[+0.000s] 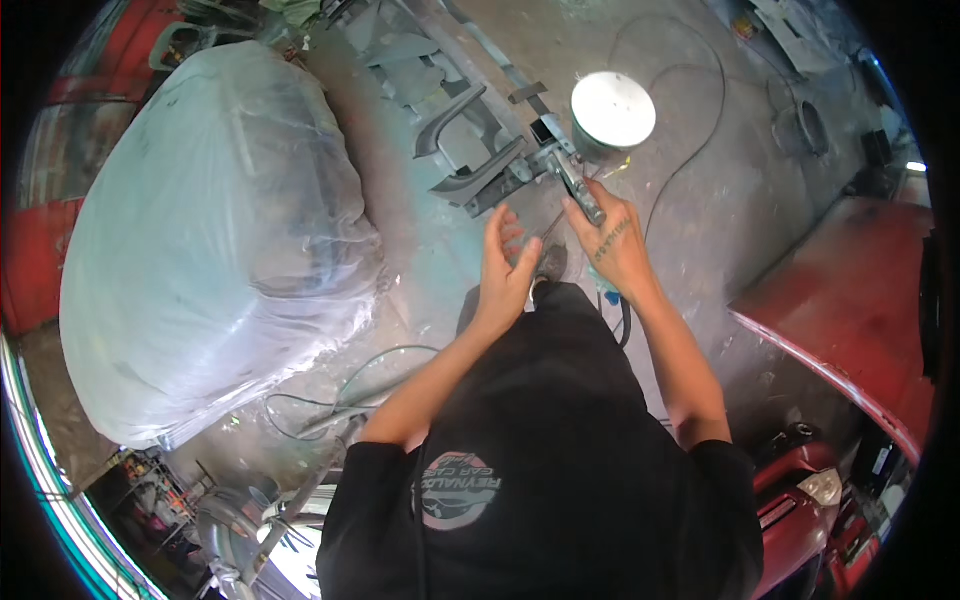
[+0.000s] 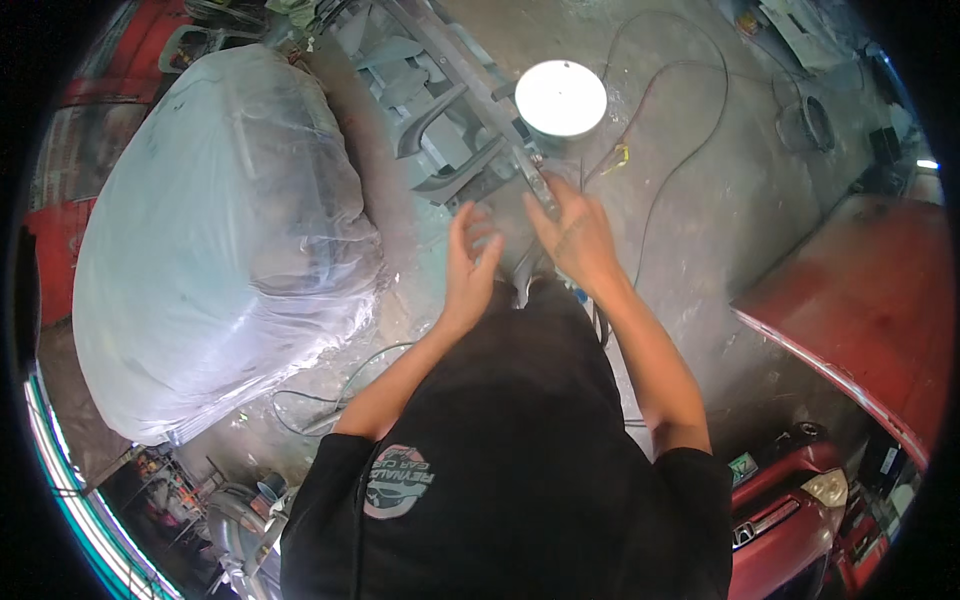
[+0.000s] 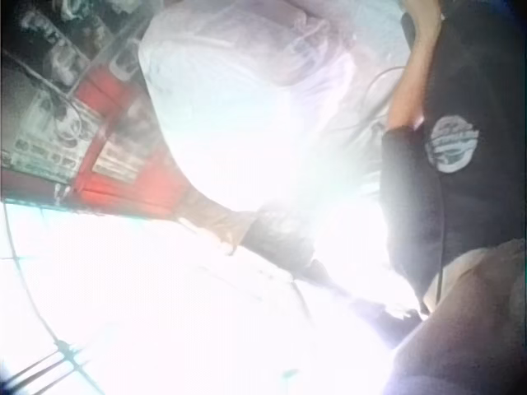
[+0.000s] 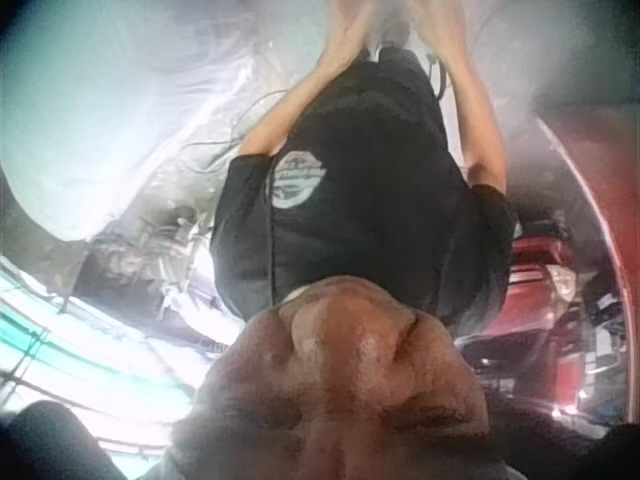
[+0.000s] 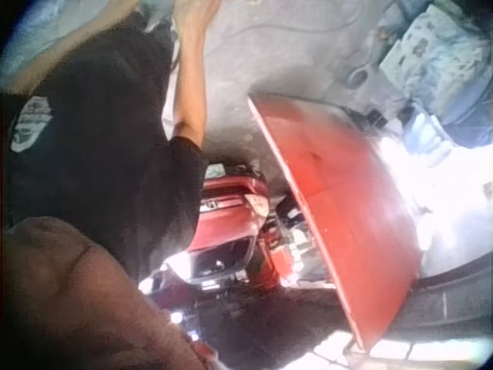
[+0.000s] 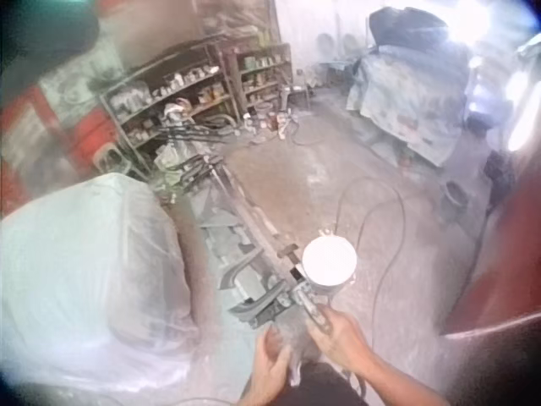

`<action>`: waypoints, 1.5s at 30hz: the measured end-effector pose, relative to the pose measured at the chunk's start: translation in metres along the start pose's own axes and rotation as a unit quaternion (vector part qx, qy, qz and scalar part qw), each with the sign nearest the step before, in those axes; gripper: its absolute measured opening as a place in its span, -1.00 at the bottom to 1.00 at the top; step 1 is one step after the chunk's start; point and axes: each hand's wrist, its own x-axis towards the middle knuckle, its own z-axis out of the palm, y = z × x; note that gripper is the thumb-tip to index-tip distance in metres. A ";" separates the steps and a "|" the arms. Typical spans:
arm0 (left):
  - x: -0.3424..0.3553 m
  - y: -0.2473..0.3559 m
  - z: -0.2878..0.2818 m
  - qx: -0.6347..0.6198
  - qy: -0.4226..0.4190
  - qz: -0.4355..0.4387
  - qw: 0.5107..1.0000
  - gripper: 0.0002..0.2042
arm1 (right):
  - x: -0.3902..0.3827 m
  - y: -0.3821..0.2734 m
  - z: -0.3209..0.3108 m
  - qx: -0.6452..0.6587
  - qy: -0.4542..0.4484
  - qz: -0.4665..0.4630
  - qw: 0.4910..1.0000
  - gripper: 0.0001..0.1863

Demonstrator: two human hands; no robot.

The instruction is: The person prepares long metal rods and then uses a spray gun to apply a green coating to a metal bumper frame and the rods.

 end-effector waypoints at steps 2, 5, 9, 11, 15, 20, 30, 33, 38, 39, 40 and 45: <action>-0.007 -0.018 -0.017 0.056 -0.155 -0.149 0.975 -0.47 | 0.012 -0.001 0.003 0.000 -0.010 0.027 1.000 -0.56; -0.003 -0.028 -0.029 0.110 -0.289 -0.200 0.930 -0.61 | 0.031 0.002 0.010 0.002 0.023 -0.001 1.000 -0.54; 0.006 -0.059 -0.056 0.093 -0.266 -0.187 0.941 -0.63 | 0.040 -0.013 0.023 -0.021 0.025 0.006 0.999 -0.54; 0.014 -0.069 -0.075 0.093 -0.277 -0.176 0.940 -0.61 | 0.039 -0.017 0.031 -0.034 0.005 0.022 0.999 -0.53; 0.021 -0.092 -0.118 0.133 -0.308 -0.156 0.929 -0.60 | 0.046 -0.031 0.042 -0.020 -0.040 0.035 0.998 -0.51; 0.030 -0.124 -0.177 0.197 -0.331 -0.217 0.897 -0.59 | 0.055 -0.047 0.062 -0.040 0.019 0.058 0.997 -0.52; 0.071 -0.215 -0.267 0.303 -0.339 -0.211 0.865 -0.60 | 0.050 -0.082 0.111 -0.166 0.093 0.100 0.977 -0.62; 0.076 -0.234 -0.282 0.309 -0.326 -0.192 0.873 -0.66 | 0.054 -0.089 0.131 -0.197 0.102 0.073 0.972 -0.65; 0.080 -0.252 -0.292 0.300 -0.333 -0.195 0.872 -0.66 | 0.065 -0.095 0.158 -0.246 0.080 0.106 0.960 -0.65; 0.081 -0.253 -0.292 0.298 -0.335 -0.196 0.872 -0.66 | 0.066 -0.092 0.162 -0.246 0.082 0.101 0.960 -0.65; 0.080 -0.254 -0.295 0.295 -0.335 -0.198 0.872 -0.66 | 0.068 -0.092 0.166 -0.245 0.083 0.096 0.961 -0.66; 0.077 -0.266 -0.310 0.283 -0.345 -0.167 0.879 -0.64 | 0.074 -0.096 0.176 -0.254 0.078 0.109 0.958 -0.68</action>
